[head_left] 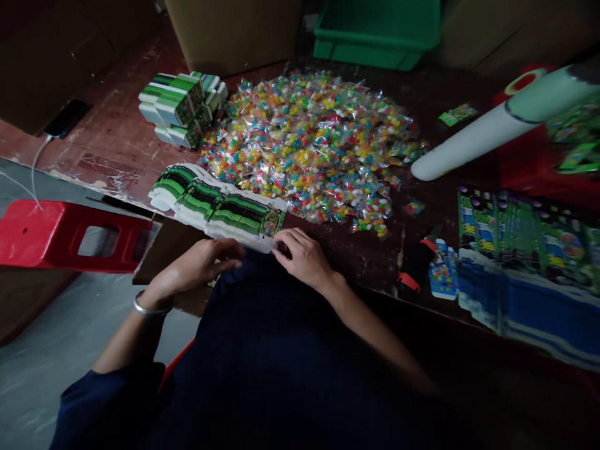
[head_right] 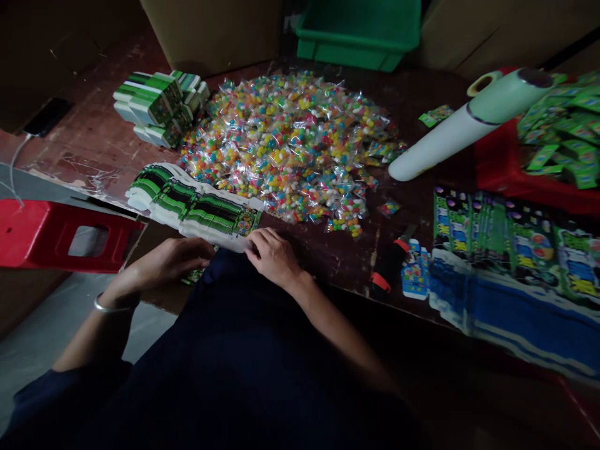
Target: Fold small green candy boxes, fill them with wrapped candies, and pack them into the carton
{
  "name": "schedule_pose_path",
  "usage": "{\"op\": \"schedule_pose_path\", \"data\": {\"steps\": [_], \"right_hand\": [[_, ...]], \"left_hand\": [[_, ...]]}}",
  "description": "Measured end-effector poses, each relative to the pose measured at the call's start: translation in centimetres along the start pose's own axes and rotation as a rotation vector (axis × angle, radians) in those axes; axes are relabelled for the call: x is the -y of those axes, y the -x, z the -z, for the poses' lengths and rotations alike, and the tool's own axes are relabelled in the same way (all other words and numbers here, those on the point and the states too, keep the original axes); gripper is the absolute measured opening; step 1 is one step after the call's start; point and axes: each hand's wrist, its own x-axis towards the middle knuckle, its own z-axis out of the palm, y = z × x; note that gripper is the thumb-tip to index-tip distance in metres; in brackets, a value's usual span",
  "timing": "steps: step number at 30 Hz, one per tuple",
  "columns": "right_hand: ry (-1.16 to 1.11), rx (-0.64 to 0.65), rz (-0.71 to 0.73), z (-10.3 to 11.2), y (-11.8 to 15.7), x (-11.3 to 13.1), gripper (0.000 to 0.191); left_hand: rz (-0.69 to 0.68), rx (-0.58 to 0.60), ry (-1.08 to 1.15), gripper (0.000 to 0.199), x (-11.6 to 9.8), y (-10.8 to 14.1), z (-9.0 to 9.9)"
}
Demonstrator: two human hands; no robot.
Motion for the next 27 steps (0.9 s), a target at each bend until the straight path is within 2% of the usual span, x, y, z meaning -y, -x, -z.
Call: {"op": "schedule_pose_path", "data": {"steps": [3,6,8,11,14,17,18,20,23,25,27], "right_hand": [[0.073,-0.206,0.092,0.9,0.9,0.5,0.017],[0.137,-0.375,0.157,2.1,2.1,1.9,0.021],[0.14,-0.399,0.212,2.9,3.0,2.9,0.024],[0.071,-0.344,0.286,3.6,4.0,3.8,0.025],[-0.107,-0.251,0.227,4.2,4.3,3.6,0.027],[-0.304,-0.138,0.008,5.0,3.8,3.0,0.059],[-0.345,-0.095,-0.049,5.4,3.5,2.9,0.063],[-0.414,-0.019,-0.112,6.1,2.9,2.7,0.056],[-0.544,0.064,-0.169,7.1,2.3,2.5,0.034],[-0.612,0.114,-0.19,7.5,2.1,2.4,0.033],[-0.645,0.026,-0.245,7.4,2.1,2.4,0.033]], "left_hand": [[0.071,-0.01,0.267,0.035,-0.3,-0.9,-2.3],[0.127,-0.074,0.724,0.047,-0.5,-2.5,-5.4],[0.134,-0.084,0.968,0.048,-0.8,-3.8,-7.0],[0.108,-0.01,1.161,0.044,-1.2,-5.0,-8.1],[0.051,0.07,1.187,0.043,-1.6,-5.4,-7.9],[-0.002,0.145,1.097,0.054,-1.7,-5.1,-7.4],[-0.01,0.164,1.055,0.057,-1.7,-5.0,-7.2],[-0.011,0.198,0.974,0.057,-1.9,-4.7,-7.0],[0.007,0.271,0.859,0.052,-2.4,-4.3,-6.7],[0.022,0.274,0.793,0.047,-2.8,-4.2,-6.7],[0.033,0.198,0.762,0.042,-3.1,-4.2,-6.9]]}}
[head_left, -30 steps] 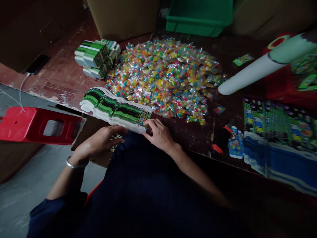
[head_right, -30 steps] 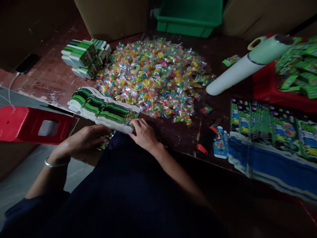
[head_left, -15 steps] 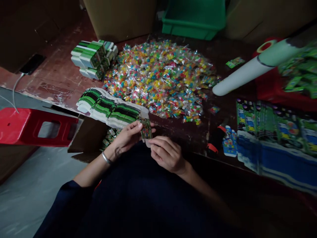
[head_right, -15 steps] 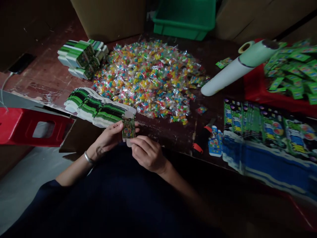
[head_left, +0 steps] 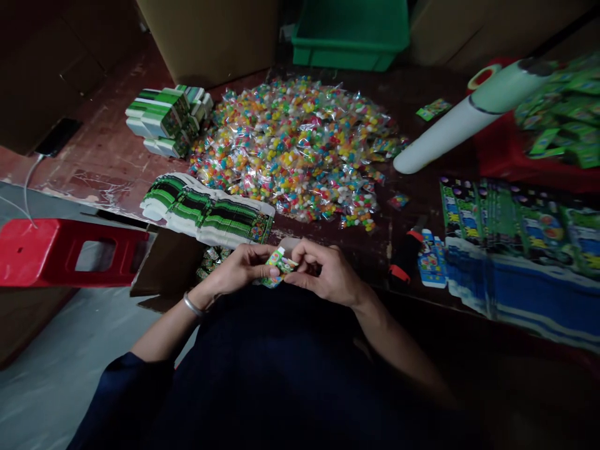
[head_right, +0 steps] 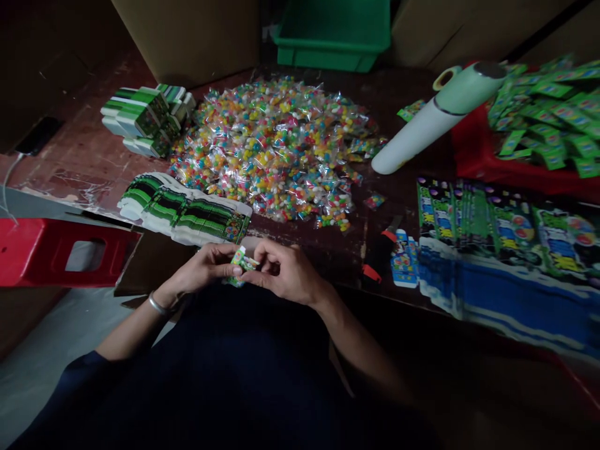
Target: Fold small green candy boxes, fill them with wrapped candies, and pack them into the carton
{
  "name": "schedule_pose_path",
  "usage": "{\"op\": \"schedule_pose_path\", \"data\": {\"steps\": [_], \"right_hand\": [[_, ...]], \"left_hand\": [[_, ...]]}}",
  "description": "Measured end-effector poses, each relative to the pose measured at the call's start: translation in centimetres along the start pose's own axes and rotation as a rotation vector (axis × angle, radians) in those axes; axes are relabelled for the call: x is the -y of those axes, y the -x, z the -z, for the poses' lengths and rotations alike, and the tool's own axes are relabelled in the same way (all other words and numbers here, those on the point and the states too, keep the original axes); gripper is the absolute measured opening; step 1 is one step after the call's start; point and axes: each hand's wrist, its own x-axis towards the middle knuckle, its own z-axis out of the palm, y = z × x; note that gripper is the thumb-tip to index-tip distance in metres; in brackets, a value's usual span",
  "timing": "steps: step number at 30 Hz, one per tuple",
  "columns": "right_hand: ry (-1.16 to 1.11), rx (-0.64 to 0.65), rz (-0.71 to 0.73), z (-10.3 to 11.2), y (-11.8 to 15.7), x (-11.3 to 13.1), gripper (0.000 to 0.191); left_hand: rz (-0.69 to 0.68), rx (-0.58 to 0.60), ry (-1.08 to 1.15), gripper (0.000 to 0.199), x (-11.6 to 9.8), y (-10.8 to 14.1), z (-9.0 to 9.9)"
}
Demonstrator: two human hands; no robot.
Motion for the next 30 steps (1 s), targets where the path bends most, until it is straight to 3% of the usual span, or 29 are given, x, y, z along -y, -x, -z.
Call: {"op": "schedule_pose_path", "data": {"steps": [4,11,14,16,19,25,27,30], "right_hand": [[-0.056,-0.347,-0.062,-1.4,0.2,-0.6,0.037],[-0.117,-0.476,-0.114,-4.5,0.0,-2.3,0.019],[-0.138,-0.569,-0.029,-5.1,-0.4,-3.3,0.022],[-0.109,-0.604,0.05,-5.2,-0.6,-3.9,0.033],[-0.022,-0.585,0.113,-5.0,-0.7,-4.2,0.034],[0.086,-0.543,0.149,-3.9,-0.8,-3.4,0.009],[0.114,-0.527,0.151,-3.8,-1.0,-3.2,0.011],[0.028,-0.55,0.132,-3.9,-1.4,-3.1,0.011]], "left_hand": [[-0.144,-0.245,0.032,0.037,0.7,-0.6,-0.7],[-0.399,-0.563,0.017,0.028,3.2,-1.8,-2.0],[-0.567,-0.676,-0.086,0.047,4.0,-2.0,-2.1],[-0.633,-0.658,-0.196,0.058,4.2,-1.9,-1.8],[-0.618,-0.508,-0.321,0.059,3.7,-1.7,-1.1],[-0.347,-0.218,-0.195,0.038,1.7,-1.0,-0.7],[-0.315,-0.205,-0.206,0.035,1.6,-0.8,-0.9],[-0.346,-0.288,-0.188,0.04,1.9,-0.9,-1.2]]}}
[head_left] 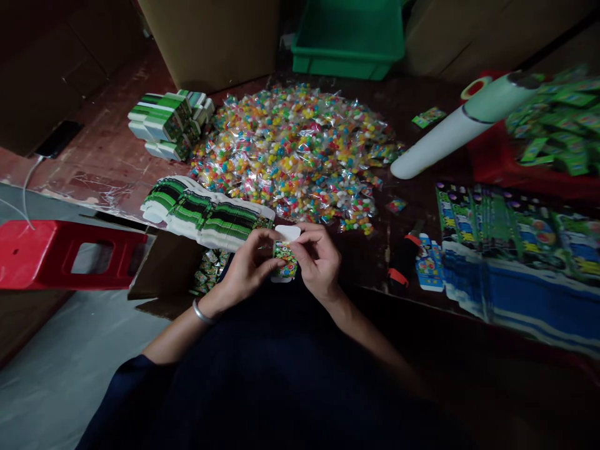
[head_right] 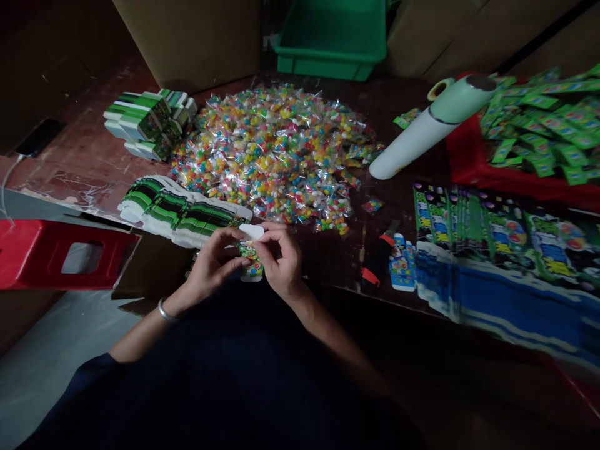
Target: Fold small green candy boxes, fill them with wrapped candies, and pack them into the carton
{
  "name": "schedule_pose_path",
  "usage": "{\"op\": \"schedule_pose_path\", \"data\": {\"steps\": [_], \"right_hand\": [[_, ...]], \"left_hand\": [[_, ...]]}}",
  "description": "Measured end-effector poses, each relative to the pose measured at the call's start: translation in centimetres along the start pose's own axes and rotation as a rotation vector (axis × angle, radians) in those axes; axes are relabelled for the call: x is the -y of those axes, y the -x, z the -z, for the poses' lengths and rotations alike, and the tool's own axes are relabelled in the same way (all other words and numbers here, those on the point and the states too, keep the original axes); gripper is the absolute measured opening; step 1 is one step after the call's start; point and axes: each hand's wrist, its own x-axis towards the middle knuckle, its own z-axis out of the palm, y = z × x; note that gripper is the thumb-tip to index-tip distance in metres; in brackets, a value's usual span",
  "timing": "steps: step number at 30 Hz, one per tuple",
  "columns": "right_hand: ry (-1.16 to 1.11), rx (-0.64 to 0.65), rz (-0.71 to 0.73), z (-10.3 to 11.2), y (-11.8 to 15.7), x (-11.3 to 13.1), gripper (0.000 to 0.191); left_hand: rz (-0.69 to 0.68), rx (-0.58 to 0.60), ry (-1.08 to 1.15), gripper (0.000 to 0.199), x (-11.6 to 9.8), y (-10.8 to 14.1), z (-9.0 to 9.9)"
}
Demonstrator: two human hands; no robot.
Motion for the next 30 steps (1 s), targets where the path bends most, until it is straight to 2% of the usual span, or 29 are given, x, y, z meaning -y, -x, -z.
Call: {"op": "schedule_pose_path", "data": {"steps": [3,6,8,11,14,17,23,25,28,30], "right_hand": [[-0.136,-0.028,-0.04,-0.2,-0.3,0.3,0.015],[-0.208,0.09,-0.037,0.3,-1.0,1.0,0.019],[-0.219,0.167,-0.113,0.8,-1.6,1.5,0.026],[-0.201,0.245,-0.287,1.5,-2.6,1.8,0.025],[-0.163,0.308,-0.345,2.1,-3.5,1.7,0.025],[-0.119,0.335,-0.318,2.4,-3.9,1.6,0.027],[-0.016,0.323,-0.028,2.2,-2.1,1.4,0.023],[0.025,0.355,0.031,2.0,-1.4,1.2,0.031],[0.02,0.439,0.02,2.3,-1.2,1.0,0.041],[0.054,0.377,-0.052,3.5,-1.9,0.6,0.043]], "left_hand": [[-0.012,-0.07,0.052,0.048,0.1,0.1,-0.3],[0.0,-0.066,0.04,0.049,0.1,0.2,-0.3],[-0.012,-0.066,-0.011,0.047,0.0,0.4,0.0],[-0.021,-0.042,-0.095,0.045,0.0,0.5,0.6],[-0.002,0.025,-0.133,0.048,-0.2,0.6,1.0],[0.013,0.068,-0.098,0.051,-0.6,0.7,1.1],[0.024,-0.014,-0.002,0.037,-0.9,0.5,0.6],[0.046,-0.028,0.036,0.038,-0.9,0.5,0.6],[0.071,-0.038,0.046,0.041,-0.8,0.5,0.8],[0.048,-0.071,-0.041,0.037,-0.8,0.6,1.3]]}}
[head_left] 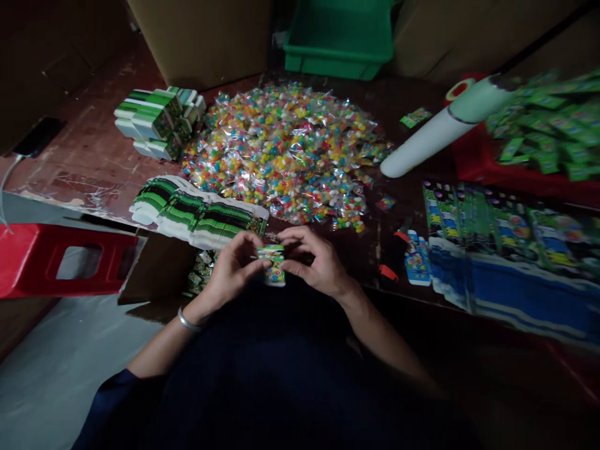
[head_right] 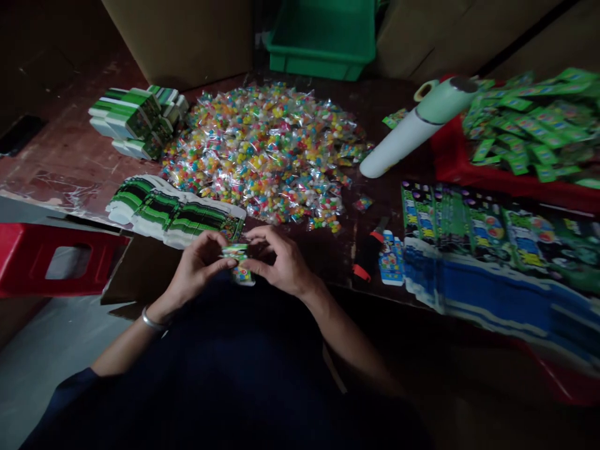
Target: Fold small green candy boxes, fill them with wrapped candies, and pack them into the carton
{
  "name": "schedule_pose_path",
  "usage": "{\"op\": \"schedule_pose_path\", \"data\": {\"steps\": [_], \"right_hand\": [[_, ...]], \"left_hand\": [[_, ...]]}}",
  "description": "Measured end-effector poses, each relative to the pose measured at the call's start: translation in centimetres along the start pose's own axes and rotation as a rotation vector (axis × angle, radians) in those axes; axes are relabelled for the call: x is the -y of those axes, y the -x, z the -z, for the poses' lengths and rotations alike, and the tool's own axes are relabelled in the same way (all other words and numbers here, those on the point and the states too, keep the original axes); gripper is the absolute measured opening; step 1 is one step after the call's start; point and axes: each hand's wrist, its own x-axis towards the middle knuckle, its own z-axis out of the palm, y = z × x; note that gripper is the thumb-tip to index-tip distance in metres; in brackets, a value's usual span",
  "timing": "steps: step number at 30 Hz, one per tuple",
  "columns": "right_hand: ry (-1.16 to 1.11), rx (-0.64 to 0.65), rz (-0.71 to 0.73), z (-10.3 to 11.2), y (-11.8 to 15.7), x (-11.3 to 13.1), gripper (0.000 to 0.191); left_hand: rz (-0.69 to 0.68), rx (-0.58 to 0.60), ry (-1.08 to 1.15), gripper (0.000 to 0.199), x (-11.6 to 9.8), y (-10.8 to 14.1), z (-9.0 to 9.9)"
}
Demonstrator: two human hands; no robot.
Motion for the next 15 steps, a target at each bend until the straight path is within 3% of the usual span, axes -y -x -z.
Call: {"op": "schedule_pose_path", "data": {"steps": [3,5,8,11,15], "right_hand": [[0.317,-0.378,-0.174,4.2,-0.1,-1.8,0.032],[0.661,-0.472,-0.321,7.5,0.3,-3.6,0.025],[0.851,-0.408,-0.507,10.7,1.1,-6.4,0.028],[0.827,-0.273,-0.527,10.8,1.5,-8.2,0.035],[0.814,-0.238,-0.469,9.5,1.3,-8.7,0.023]], "left_hand": [[-0.014,-0.061,-0.133,0.035,0.0,0.1,0.8],[0.013,-0.072,-0.106,0.036,0.0,0.0,0.9],[0.09,-0.02,0.014,0.05,-0.1,-0.1,0.5],[0.149,0.082,0.068,0.063,-0.5,-0.3,-0.2],[0.162,0.155,-0.058,0.03,-0.3,-0.5,-0.6]]}}
